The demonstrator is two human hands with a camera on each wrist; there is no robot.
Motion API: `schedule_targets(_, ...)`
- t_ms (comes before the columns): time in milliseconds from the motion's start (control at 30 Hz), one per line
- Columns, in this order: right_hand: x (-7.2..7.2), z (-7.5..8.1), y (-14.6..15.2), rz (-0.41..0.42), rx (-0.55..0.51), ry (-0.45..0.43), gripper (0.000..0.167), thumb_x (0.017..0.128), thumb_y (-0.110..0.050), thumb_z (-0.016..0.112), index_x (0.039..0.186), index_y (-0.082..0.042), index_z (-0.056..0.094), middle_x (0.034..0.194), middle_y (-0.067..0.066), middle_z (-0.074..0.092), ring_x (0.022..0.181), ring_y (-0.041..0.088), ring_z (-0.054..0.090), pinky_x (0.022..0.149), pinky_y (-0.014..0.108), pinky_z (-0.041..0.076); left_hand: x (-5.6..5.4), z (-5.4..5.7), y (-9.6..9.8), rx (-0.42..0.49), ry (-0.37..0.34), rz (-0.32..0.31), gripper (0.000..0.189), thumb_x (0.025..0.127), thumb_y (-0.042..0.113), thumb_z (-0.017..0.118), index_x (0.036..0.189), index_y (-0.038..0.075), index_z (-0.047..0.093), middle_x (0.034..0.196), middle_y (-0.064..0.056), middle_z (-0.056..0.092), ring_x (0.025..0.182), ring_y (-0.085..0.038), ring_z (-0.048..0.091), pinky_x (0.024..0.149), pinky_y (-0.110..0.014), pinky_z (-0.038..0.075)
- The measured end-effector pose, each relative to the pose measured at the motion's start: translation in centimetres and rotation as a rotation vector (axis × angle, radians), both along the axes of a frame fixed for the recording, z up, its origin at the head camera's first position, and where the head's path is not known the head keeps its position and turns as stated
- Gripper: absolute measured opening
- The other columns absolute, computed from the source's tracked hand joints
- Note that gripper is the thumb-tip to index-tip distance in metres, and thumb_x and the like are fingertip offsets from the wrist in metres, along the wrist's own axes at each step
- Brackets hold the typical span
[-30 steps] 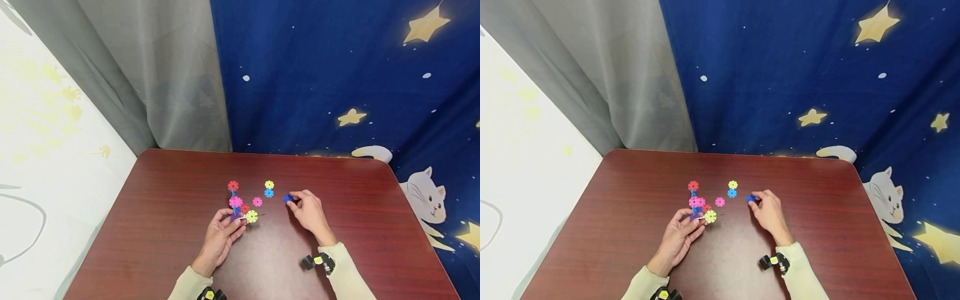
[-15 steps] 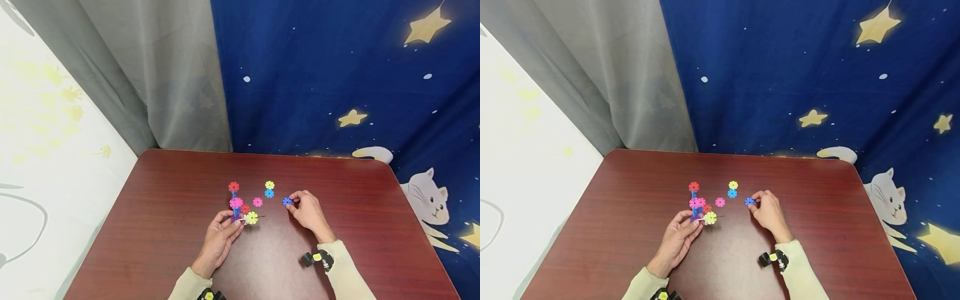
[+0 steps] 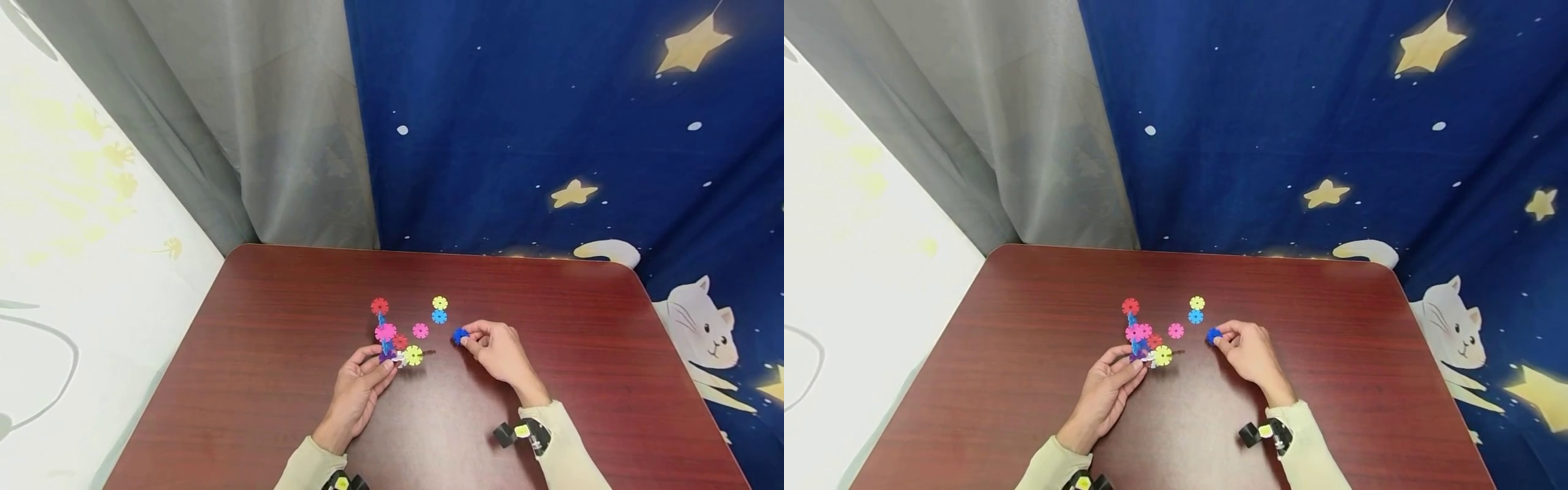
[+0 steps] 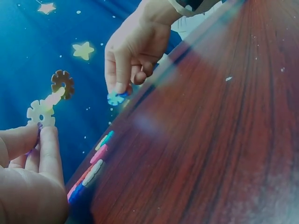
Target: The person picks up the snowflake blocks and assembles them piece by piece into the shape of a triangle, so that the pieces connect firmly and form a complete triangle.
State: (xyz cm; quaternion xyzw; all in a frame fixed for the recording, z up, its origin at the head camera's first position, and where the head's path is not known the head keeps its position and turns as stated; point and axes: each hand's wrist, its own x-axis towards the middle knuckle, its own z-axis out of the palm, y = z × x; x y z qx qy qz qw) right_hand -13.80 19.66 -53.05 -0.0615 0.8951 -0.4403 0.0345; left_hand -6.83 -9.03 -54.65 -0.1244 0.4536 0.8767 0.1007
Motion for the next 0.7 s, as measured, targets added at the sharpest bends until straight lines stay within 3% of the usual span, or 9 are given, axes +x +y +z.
schedule_targets(133, 0.6, 0.6, -0.4, 0.023, -0.117, -0.047, 0.003, 0.095, -0.013, 0.079, 0.095, -0.011, 0.077, 0.074, 0.009, 0.074, 0.057, 0.021, 0.069, 0.047, 0.025, 0.051, -0.1, 0.0, 0.0, -0.010, 0.002, -0.005, 0.032, 0.096, -0.013, 0.064, 0.122, 0.004, 0.057, 0.110, -0.008, 0.076, 0.104, -0.018, 0.076, 0.101, -0.038, 0.061)
schedule_targets(333, 1.9, 1.8, -1.5, 0.057, -0.200, -0.076, 0.010, 0.097, -0.016, 0.077, 0.089, -0.010, 0.077, 0.071, 0.014, 0.074, 0.055, 0.032, 0.069, 0.042, 0.022, 0.046, -0.1, 0.1, -0.1, -0.021, 0.014, 0.003, 0.030, 0.096, -0.014, 0.065, 0.120, 0.002, 0.057, 0.108, -0.008, 0.076, 0.103, -0.018, 0.076, 0.099, -0.037, 0.062)
schedule_targets(567, 2.9, 2.8, -2.7, 0.115, -0.275, -0.034, 0.011, 0.096, -0.011, 0.076, 0.085, -0.009, 0.076, 0.070, 0.015, 0.073, 0.053, 0.027, 0.068, 0.041, 0.018, 0.037, -0.2, 0.4, -0.1, -0.006, 0.006, 0.012, 0.030, 0.095, -0.016, 0.064, 0.117, 0.004, 0.058, 0.108, -0.009, 0.076, 0.103, -0.019, 0.076, 0.097, -0.036, 0.063)
schedule_targets(700, 3.1, 3.0, -3.0, 0.129, -0.287, -0.009, 0.011, 0.096, -0.010, 0.076, 0.085, -0.008, 0.076, 0.076, 0.020, 0.074, 0.055, 0.019, 0.069, 0.043, 0.019, 0.039, -0.2, 0.4, -0.2, -0.003, 0.013, 0.009, 0.030, 0.095, -0.016, 0.065, 0.117, 0.004, 0.058, 0.108, -0.009, 0.076, 0.103, -0.019, 0.076, 0.097, -0.036, 0.063)
